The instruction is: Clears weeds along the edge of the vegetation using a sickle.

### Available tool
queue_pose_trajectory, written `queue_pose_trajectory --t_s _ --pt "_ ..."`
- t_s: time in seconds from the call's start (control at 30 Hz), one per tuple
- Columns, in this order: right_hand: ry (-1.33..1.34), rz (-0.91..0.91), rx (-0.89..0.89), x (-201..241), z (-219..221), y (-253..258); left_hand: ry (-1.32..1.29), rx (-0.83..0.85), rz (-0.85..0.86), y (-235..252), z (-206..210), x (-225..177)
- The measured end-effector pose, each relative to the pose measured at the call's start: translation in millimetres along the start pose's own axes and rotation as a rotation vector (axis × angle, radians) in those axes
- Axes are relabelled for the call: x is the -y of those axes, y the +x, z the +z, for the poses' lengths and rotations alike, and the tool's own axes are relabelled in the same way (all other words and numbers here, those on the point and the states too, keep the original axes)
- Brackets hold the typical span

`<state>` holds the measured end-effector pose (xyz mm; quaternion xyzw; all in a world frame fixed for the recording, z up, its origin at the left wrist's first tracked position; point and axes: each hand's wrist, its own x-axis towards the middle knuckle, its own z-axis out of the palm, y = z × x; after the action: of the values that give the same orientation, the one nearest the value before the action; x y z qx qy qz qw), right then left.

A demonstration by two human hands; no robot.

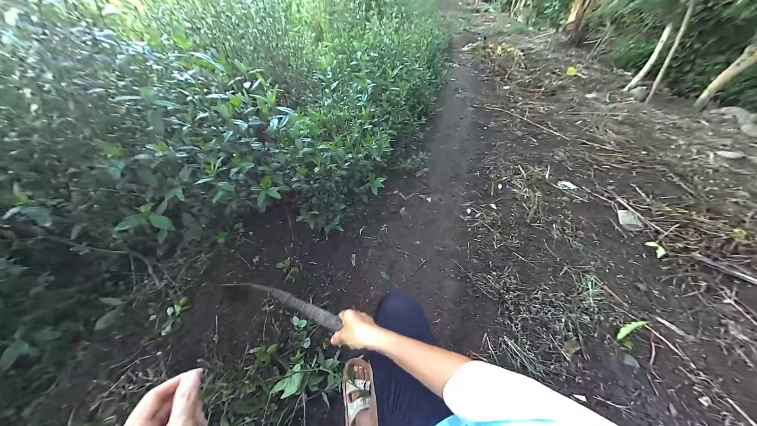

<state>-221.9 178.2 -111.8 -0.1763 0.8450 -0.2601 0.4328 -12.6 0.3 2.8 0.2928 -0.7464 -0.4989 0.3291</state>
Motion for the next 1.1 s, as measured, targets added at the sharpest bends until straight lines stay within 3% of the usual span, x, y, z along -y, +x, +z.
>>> queue_pose_trajectory --t_s 0.2,0.33,0.43,0.53,0.63,0.77,0.83,0.93,1.0,1.1 --pt "0.527 0.161 0.114 -2.7 54.7 37.6 0.059 0.128 -0.008 55.2 33.7 2.3" --pt "0.628 0.248 -0.001 12.5 60.0 62.8 0.149 0.232 -0.008 90.3 53.2 24.2" --pt "0.635 0.280 -0.072 25.9 60.3 94.5 0.248 0.341 -0.121 107.0 60.3 49.6" --pt "0.606 0.259 -0.146 45.3 49.7 131.9 0.333 0.482 -0.236 119.5 65.9 63.6" --pt "0.669 0.158 -0.293 81.9 38.2 165.1 0.349 0.565 -0.182 127.1 64.1 73.2" --pt "1.080 0.043 -0.488 149.3 60.2 230.7 0.198 0.553 -0.205 128.6 54.7 89.5" --pt "1.190 0.044 -0.441 169.4 100.8 268.6 0.115 0.572 -0.271 128.8 51.6 94.6" --pt "1.072 0.181 -0.155 158.8 164.3 275.9 0.091 0.610 -0.298 133.5 50.1 100.1" --pt "0.927 0.310 -0.029 138.1 172.0 255.3 0.092 0.617 -0.304 136.7 48.4 101.7" --pt "0.809 0.275 -0.107 92.6 146.2 250.5 0.088 0.591 -0.340 133.5 43.5 100.8"
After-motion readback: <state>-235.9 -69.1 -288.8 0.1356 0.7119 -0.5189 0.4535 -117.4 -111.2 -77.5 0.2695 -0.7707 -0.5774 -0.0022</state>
